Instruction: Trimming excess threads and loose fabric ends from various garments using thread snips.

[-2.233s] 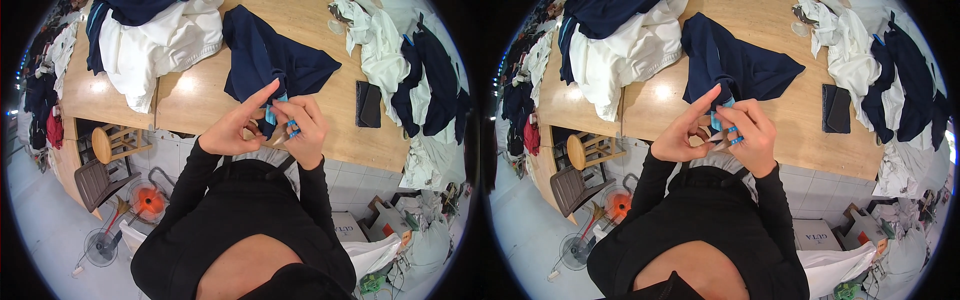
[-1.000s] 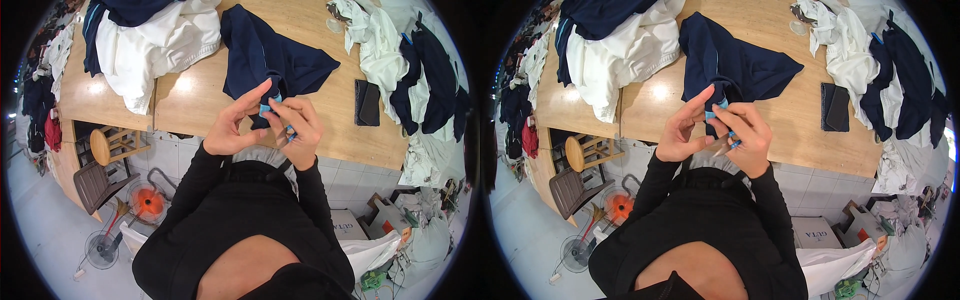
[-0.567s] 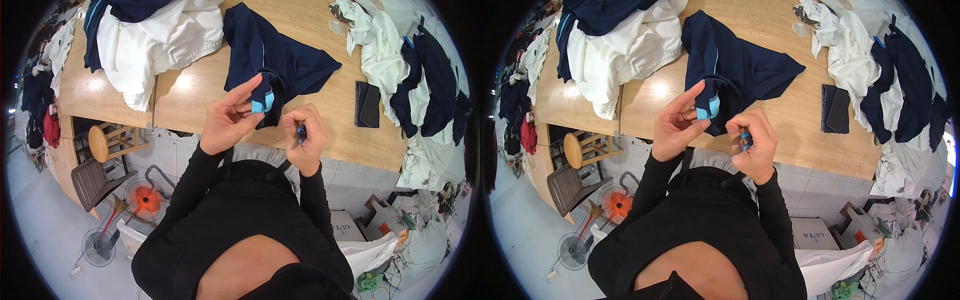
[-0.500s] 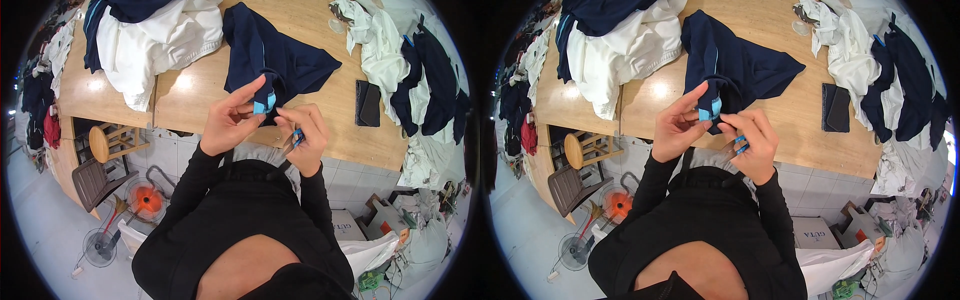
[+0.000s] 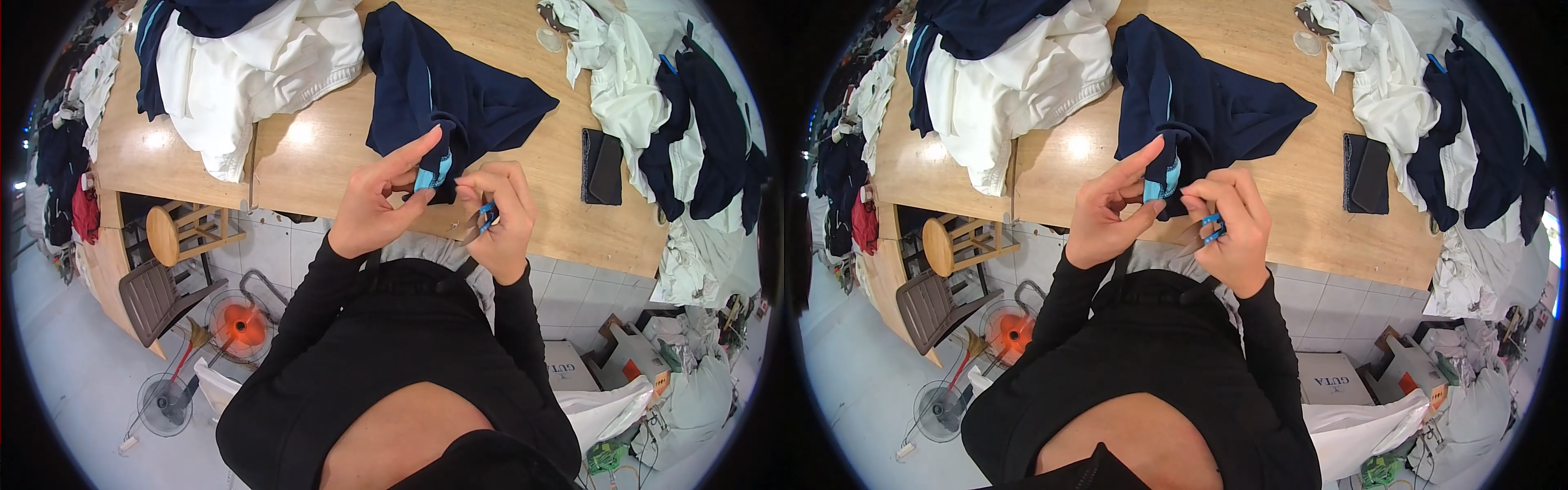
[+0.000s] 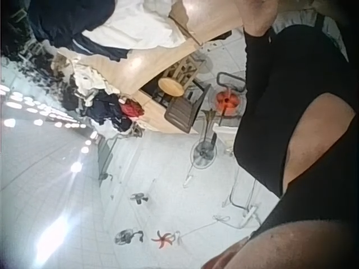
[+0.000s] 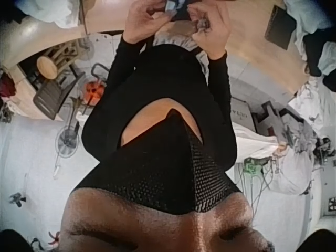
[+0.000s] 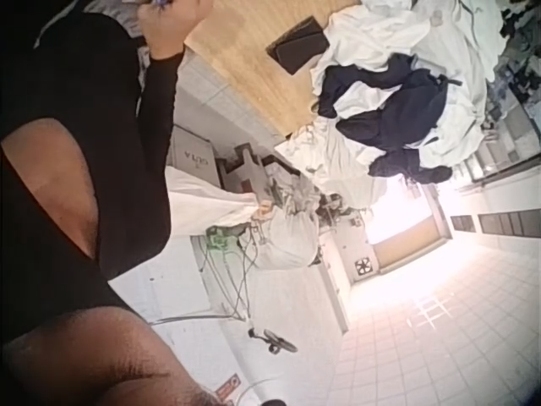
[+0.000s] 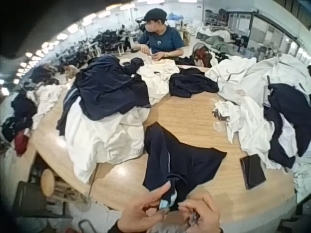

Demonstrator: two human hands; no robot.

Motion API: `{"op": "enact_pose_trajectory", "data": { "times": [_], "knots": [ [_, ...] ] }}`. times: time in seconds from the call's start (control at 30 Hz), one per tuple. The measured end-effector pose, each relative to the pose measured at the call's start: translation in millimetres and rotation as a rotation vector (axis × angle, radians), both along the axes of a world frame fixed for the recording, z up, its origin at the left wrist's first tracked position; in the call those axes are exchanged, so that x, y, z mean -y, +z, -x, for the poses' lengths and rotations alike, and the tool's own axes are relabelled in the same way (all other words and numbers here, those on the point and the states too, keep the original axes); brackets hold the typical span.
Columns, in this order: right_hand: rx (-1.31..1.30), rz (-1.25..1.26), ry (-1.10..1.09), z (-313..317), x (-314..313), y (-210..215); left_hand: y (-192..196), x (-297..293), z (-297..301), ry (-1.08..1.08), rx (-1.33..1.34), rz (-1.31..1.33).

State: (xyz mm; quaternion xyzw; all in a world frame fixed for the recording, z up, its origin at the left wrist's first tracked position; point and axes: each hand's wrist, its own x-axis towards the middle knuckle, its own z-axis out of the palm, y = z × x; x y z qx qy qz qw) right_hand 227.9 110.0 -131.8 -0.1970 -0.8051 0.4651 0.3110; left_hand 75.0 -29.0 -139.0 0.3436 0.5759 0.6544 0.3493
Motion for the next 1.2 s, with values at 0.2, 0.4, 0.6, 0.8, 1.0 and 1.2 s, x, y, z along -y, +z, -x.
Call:
{"op": "enact_pose_trajectory", "data": {
  "times": [0.2, 0.4, 0.6, 0.8, 1.0, 1.2],
  "knots": [
    [-0.173, -0.319, -0.089, 22.7, 11.4, -10.2, 9.2, -3.6, -1.1, -0.075, -0.236, 0.091],
    [-0.1, -0.272, -0.092, 20.6, 10.6, -8.2, 5.2, -0.9, -8.7, 0.008, -0.067, 0.003],
    [-0.168, -0.039, -0.033, 3.8, 9.6, -8.3, 11.1, -1.2, -7.9, -0.043, 0.127, 0.019],
    [-0.026, 0.316, -0.17, -2.9, 5.0, -20.9, 17.2, -0.3, -3.5, 0.008, 0.22, 0.015],
    [0.022, 0.189, -0.059, -19.0, 3.4, -16.1, 11.4, 4.4, 0.6, -0.042, 0.124, -0.016],
    [0.153, 0.005, -0.035, -11.3, 12.2, 4.3, 13.3, -0.1, -4.3, 0.018, 0.108, -0.01]
  ]
}}
